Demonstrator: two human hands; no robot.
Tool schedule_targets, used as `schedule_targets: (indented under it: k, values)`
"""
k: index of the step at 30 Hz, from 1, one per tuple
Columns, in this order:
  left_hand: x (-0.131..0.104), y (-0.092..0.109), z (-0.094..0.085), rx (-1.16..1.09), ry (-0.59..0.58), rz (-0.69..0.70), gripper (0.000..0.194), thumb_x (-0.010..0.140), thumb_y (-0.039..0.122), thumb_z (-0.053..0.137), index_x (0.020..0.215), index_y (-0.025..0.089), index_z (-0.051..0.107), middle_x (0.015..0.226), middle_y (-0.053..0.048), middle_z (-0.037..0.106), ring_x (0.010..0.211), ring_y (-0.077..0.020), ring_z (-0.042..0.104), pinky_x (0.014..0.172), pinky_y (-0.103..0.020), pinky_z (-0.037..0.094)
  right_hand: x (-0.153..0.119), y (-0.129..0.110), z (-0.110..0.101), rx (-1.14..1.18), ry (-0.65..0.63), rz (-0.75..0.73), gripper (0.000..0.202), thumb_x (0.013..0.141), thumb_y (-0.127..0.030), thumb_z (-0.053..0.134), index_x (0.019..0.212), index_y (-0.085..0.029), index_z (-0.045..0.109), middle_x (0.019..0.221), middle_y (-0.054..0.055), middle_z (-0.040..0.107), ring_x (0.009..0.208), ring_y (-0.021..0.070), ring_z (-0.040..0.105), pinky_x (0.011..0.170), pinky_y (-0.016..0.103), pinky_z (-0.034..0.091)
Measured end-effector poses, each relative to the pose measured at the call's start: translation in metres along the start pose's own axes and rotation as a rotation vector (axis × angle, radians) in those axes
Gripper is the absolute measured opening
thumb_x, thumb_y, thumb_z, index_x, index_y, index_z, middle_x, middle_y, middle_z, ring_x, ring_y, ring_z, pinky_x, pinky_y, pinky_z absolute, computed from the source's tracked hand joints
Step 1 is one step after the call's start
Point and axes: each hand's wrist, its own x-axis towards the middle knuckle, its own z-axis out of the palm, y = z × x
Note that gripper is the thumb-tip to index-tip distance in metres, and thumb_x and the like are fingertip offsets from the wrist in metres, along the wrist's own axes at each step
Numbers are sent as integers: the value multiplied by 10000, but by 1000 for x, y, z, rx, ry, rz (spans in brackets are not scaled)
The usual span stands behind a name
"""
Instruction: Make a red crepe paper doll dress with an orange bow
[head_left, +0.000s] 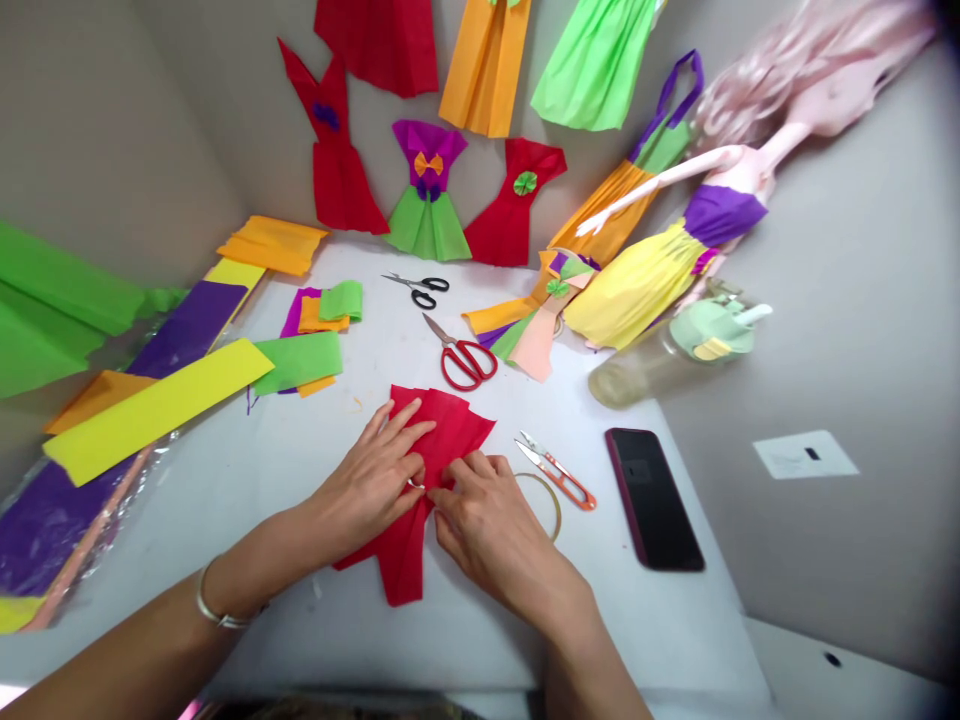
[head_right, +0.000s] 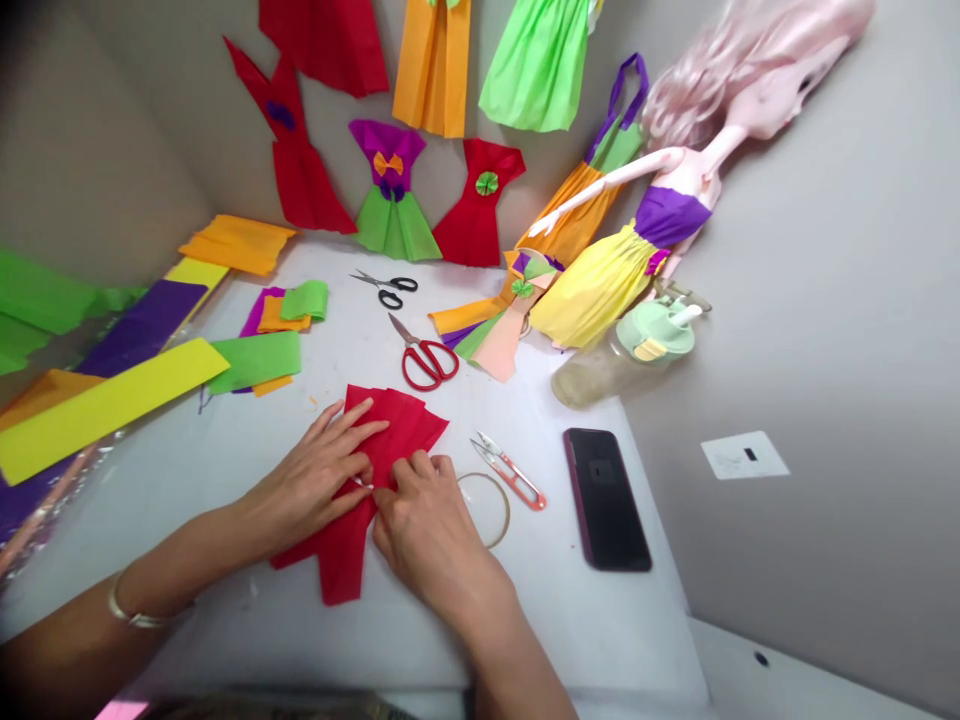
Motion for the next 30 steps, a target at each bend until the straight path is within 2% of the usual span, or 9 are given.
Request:
schedule_targets:
  k: [13,19,30]
  values:
    - [1,3,0,-4,-17,-41,128,889,185,548,790,165,628,1421,-128,526,1472,-323,220,1198,-587,159,-1,2,2,-3,30,6,127,908,-179,558,895,-198,683,871,58,580,871,223,465,749,371,311]
    - [1,-2,-1,-29,-72,-73,118,880,193,559,816,175,656,1424,-120,529,1468,-328,231,1192,-588,171,-1,2,4,-15,36,9,125,910,-184,553,910,-200,677,872,48,575,878,216,464,763,360,307]
    - [0,-9,1,-41,-87,-61,141,886,169,537,818,190,658,1452,-92,508,1481,-296,200,1201,-570,146,-1,1,2,-26,30,8,128,909,-176,551,849,-189,664,864,51,573,872,217,465,756,362,310]
